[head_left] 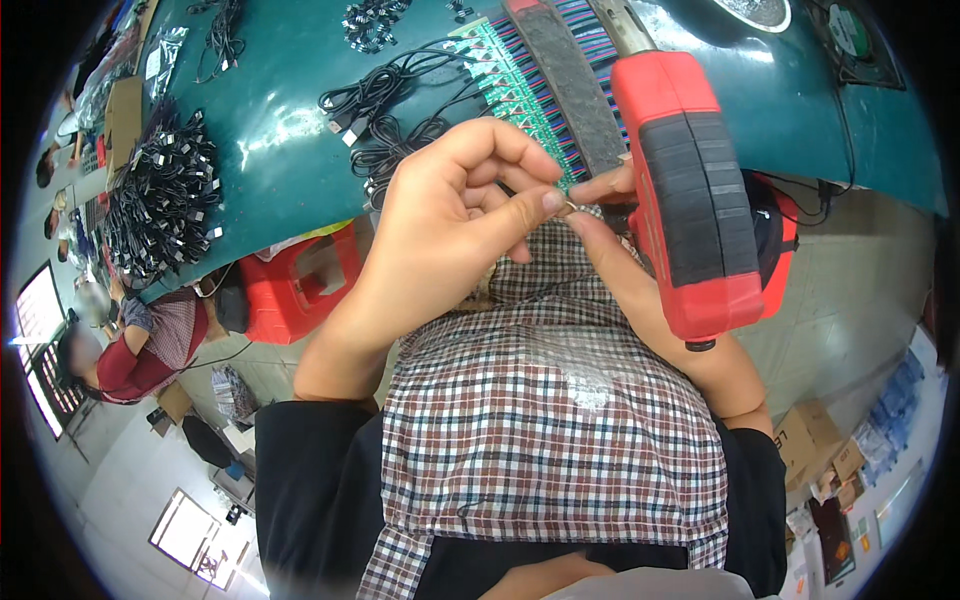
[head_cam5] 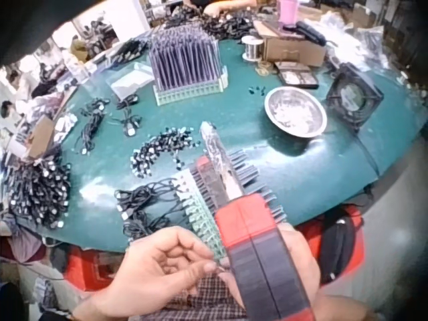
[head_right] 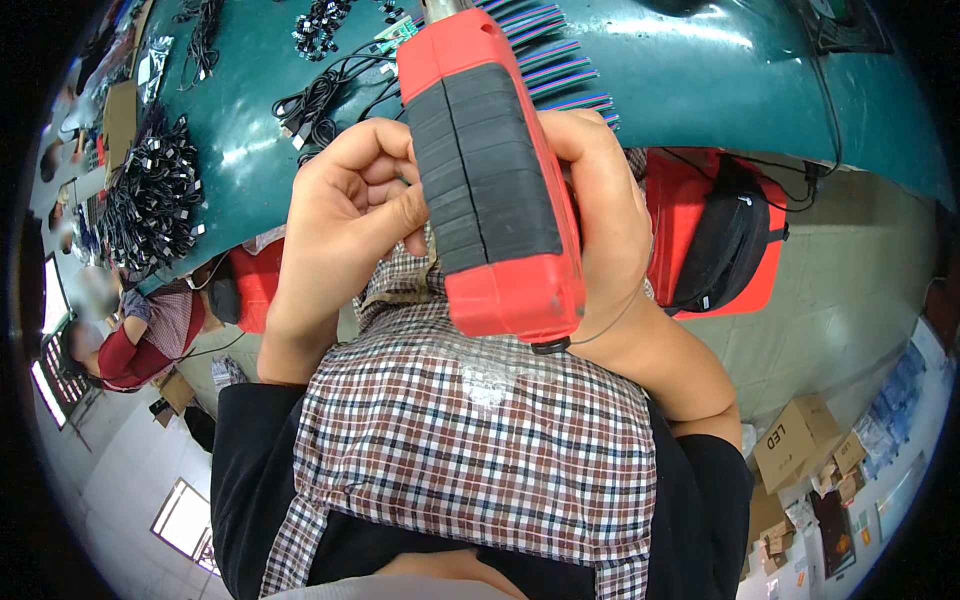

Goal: The worker is assembling electronic components by inserting small connectors into a green circuit board on a factory production line.

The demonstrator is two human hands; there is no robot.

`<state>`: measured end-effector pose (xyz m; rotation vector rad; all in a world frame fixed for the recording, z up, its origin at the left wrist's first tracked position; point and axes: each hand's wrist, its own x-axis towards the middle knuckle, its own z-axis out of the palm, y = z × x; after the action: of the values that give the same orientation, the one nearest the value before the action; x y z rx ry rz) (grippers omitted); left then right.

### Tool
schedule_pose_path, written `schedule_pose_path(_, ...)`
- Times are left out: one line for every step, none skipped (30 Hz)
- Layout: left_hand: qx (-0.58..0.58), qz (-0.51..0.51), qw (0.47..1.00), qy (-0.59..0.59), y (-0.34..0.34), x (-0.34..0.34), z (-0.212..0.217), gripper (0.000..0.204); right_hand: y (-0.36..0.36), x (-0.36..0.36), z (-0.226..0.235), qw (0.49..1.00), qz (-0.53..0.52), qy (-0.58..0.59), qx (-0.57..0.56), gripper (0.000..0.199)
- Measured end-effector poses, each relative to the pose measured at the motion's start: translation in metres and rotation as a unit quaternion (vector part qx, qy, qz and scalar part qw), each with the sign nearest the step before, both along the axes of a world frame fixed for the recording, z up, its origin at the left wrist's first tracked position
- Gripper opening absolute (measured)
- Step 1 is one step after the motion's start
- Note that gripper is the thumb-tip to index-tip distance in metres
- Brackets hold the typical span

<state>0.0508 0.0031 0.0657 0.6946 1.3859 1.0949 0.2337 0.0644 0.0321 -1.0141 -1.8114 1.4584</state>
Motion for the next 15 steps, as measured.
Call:
schedule_pose_path(0.002,0.005,1.000,0.005,-0.001,0.002,-0.001,0.017,-0.001,0.000,0.000,1.000,0.001,0.000,-0.001,0.051)
schedule_pose_path(0.001,0.005,1.000,0.005,-0.002,0.005,0.000,0.017,-0.001,0.001,0.000,1.000,0.004,-0.012,-0.012,0.049)
schedule_pose_path(0.007,0.010,0.999,0.045,-0.003,0.008,0.001,0.016,-0.001,0.002,-0.001,0.999,0.008,-0.024,-0.024,0.048)
schedule_pose_path(0.012,0.015,0.996,0.086,-0.004,0.010,0.002,0.015,-0.002,0.003,0.000,0.999,0.009,-0.024,-0.025,0.048)
schedule_pose_path(0.011,0.015,0.996,0.085,-0.004,0.008,0.001,0.015,-0.002,0.004,0.002,0.999,0.006,-0.020,-0.040,0.044)
schedule_pose_path(0.066,-0.045,0.977,0.198,-0.004,0.005,0.001,0.013,-0.001,0.005,0.003,0.998,0.004,-0.015,-0.055,0.042)
schedule_pose_path(0.119,-0.104,0.938,0.307,-0.005,0.002,0.000,0.011,0.001,0.006,0.003,0.998,0.004,-0.017,-0.056,0.042)
schedule_pose_path(0.118,-0.103,0.939,0.307,-0.005,0.001,0.000,0.011,0.003,0.008,0.005,0.998,0.049,0.021,-0.036,0.045)
schedule_pose_path(0.152,-0.123,0.935,0.297,-0.006,-0.001,-0.001,0.011,0.006,0.009,0.007,0.994,0.094,0.059,-0.017,0.049)
schedule_pose_path(0.185,-0.142,0.929,0.286,-0.007,-0.002,-0.001,0.010,0.008,0.010,0.014,0.994,0.096,0.059,-0.018,0.049)
schedule_pose_path(0.165,-0.160,0.939,0.254,-0.009,-0.004,0.002,0.013,0.010,0.010,0.022,0.982,0.085,0.095,-0.141,0.052)
schedule_pose_path(0.164,-0.160,0.940,0.253,-0.010,-0.004,0.003,0.013,0.012,0.010,0.028,0.954,0.073,0.128,-0.262,0.055)
schedule_pose_path(0.168,-0.155,0.940,0.252,-0.011,-0.004,0.003,0.012,0.011,0.009,0.029,0.941,0.055,0.134,-0.307,0.058)
schedule_pose_path(0.172,-0.150,0.941,0.251,-0.012,-0.003,0.004,0.011,0.010,0.009,0.027,0.940,0.056,0.134,-0.307,0.058)
schedule_pose_path(0.171,-0.150,0.941,0.251,-0.013,-0.002,0.006,0.011,0.008,0.011,0.023,0.953,0.054,0.125,-0.272,0.053)
